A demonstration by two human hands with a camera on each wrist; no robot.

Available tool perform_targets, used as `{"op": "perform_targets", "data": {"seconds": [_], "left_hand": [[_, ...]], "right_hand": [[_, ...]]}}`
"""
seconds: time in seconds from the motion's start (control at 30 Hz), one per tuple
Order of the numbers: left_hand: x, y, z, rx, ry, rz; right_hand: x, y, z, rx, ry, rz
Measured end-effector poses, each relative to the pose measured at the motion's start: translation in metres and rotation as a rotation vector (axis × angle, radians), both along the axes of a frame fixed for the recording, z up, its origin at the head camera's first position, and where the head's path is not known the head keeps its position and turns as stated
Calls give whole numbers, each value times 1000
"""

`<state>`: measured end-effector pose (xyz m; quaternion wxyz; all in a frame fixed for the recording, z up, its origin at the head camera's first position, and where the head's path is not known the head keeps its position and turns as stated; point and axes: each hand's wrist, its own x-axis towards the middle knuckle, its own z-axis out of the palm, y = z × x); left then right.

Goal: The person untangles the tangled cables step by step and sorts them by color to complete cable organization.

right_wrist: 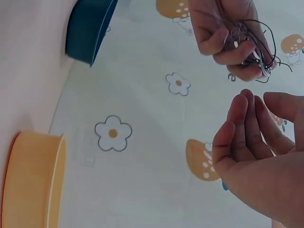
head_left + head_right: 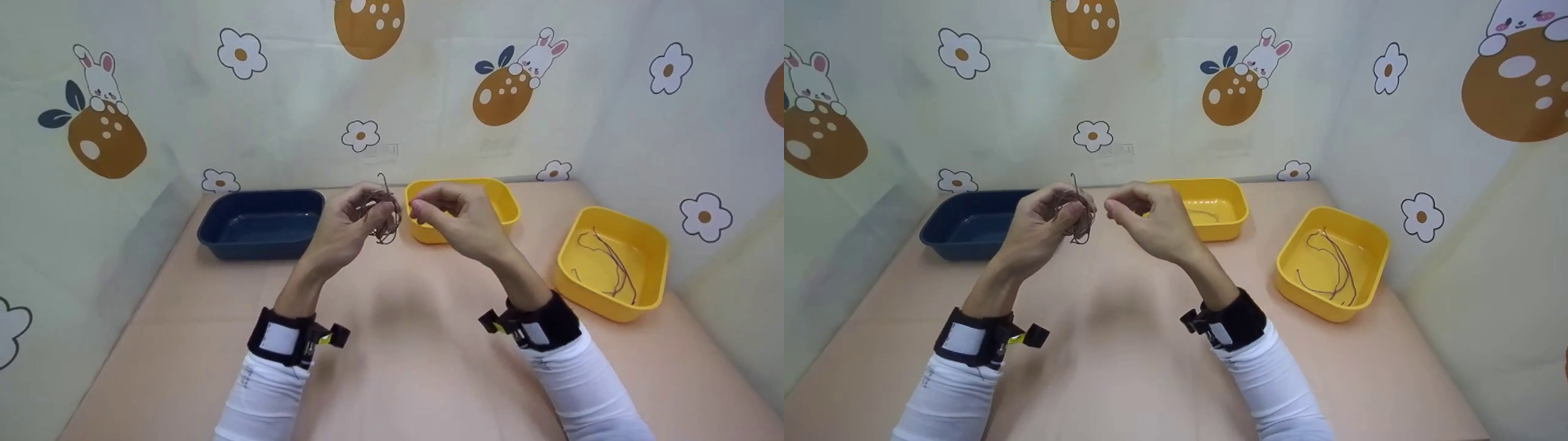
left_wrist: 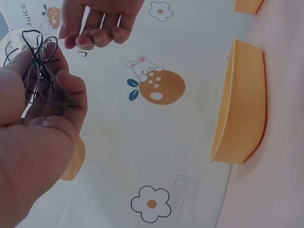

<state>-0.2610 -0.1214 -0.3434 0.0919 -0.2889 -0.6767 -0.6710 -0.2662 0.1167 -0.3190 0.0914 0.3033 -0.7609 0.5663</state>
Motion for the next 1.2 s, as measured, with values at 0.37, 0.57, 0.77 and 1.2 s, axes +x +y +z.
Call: {"op": "perform_targets", "data": {"seconds": [0.37,0.57,0.77,1.2], "left_hand": [[2,3,1,82,26,-59],[3,5,0,75,22,-29],[5,9,1,91,27,35],[5,2,3,-91,50,126]], "right_hand": [[10,-9,3,-82,-76,121],[10,-9,1,-98,-133,148],[12,-14,0,-76,-79,105],[13,-10,3,-92,-86,52]]}}
